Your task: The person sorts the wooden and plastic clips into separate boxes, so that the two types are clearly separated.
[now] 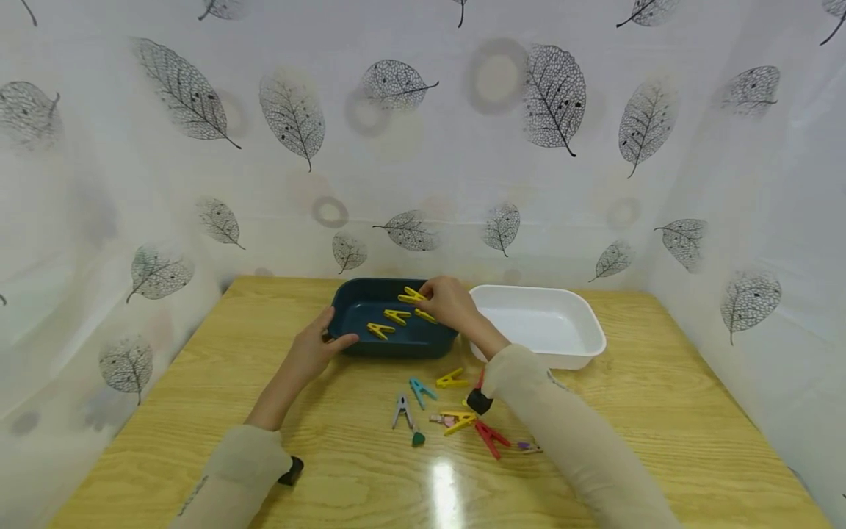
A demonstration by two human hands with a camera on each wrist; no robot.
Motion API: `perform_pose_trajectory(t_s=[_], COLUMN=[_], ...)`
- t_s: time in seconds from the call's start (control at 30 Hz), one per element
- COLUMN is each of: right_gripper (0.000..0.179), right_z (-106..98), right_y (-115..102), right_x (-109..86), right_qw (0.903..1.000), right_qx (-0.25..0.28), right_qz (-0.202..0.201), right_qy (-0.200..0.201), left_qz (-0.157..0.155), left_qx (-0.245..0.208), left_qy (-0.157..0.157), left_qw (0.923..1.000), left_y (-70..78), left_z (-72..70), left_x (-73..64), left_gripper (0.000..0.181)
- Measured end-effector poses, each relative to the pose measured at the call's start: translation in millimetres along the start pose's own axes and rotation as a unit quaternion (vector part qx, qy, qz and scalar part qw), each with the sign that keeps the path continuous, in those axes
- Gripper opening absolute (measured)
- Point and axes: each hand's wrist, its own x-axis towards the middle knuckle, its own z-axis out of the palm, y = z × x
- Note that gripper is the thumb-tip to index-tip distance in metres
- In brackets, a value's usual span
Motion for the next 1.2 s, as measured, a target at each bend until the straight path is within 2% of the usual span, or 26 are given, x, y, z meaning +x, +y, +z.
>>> perform_pose_trajectory(t_s=[0.47, 0.8, 1.07, 1.2], right_gripper=[0.033, 0.033, 0.03, 0.029], right_z=[3.0, -3.8, -14.0, -20.4], right_y=[7.8, 9.7, 15.3, 16.8], right_x=[0.2, -13.6, -31.4, -43.6], right_qw=[0.9999, 0.9992, 0.9974, 0.9964], right_qx=[0.006, 0.034, 0.054, 0.064], right_qz=[-0.008, 0.003, -0.047, -0.056], right_qy=[-0.01, -0.02, -0.004, -0.002], left_qz=[0.005, -0.004, -0.008, -0.007], left_qx=[-0.001, -0.011, -0.011, -0.009], left_qy=[0.001, -0.014, -0.016, -0.017], left_qw=[1.0, 0.9998, 0.9998, 0.9998], left_y=[3.7, 4.8, 2.8, 2.6], left_z=[1.6, -0.1, -0.9, -1.2], left_x=[-0.6, -4.0, -3.3, -3.4], left_gripper=[0.091, 0.092, 0.093, 0.096])
